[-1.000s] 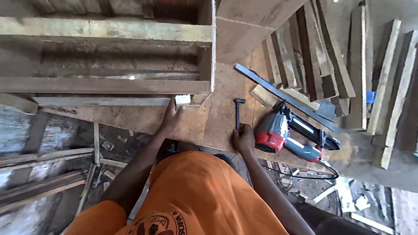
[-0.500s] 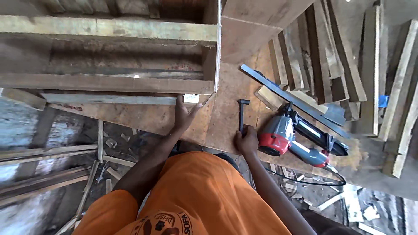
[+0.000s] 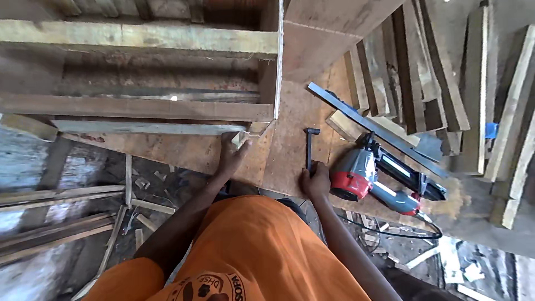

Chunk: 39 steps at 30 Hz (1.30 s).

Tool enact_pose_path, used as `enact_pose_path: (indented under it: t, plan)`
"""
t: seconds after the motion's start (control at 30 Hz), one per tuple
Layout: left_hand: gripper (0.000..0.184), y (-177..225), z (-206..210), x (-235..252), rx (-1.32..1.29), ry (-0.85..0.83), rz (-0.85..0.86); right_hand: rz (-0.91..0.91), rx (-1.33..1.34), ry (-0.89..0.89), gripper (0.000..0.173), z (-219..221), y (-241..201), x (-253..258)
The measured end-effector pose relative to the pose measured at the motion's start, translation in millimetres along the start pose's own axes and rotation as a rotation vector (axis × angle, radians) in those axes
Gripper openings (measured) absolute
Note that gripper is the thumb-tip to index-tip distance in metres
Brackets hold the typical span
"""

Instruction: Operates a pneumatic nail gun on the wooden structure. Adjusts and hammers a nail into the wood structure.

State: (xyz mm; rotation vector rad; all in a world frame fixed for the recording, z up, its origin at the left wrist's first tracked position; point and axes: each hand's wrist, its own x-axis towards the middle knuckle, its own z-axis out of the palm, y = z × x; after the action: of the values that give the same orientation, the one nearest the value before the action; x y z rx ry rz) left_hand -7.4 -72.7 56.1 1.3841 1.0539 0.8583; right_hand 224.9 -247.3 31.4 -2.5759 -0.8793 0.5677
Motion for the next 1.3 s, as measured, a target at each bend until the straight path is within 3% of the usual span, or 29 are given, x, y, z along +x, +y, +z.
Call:
enact_pose_path:
  t: [0.13,0.37,0.53,0.77,1.1,1.2,1.3]
  plan:
    - [0.041,7.8,-18.1,7.5,-0.051,-0.113,0.055,-0.007,-0.006,0.004,0.036,1.1,-1.6,-0.4]
    - [0.041,8.9,-24.7,33.3,0.056,-0.018,0.17,0.002,-0.004,-0.002,0.035,-0.3,-3.9,-1.0]
    - [0.04,8.4,-31.4,41.3,0.131,-0.087,0.242,-0.003,0.001,0.01,0.035,0.9,-3.3,-1.2]
    - [0.051,8.4,-31.9,43.0,0.281,-0.148,0.217,-0.002,-0.015,0.011,0.038,2.3,0.3,1.8]
    - [0.061,3.1,-23.4,49.9,0.189,-0.229,0.235,0.025,-0.022,-0.011,0.038,1.5,-2.0,3.0]
    - [0.067,-2.4,-16.6,45.6,0.142,-0.192,0.258,0.029,-0.023,-0.006,0.038,1.1,-4.3,1.9]
    - [0.074,-7.5,-1.8,43.5,0.11,-0.042,0.307,0.03,-0.043,-0.004,0.036,1.6,-8.0,2.7]
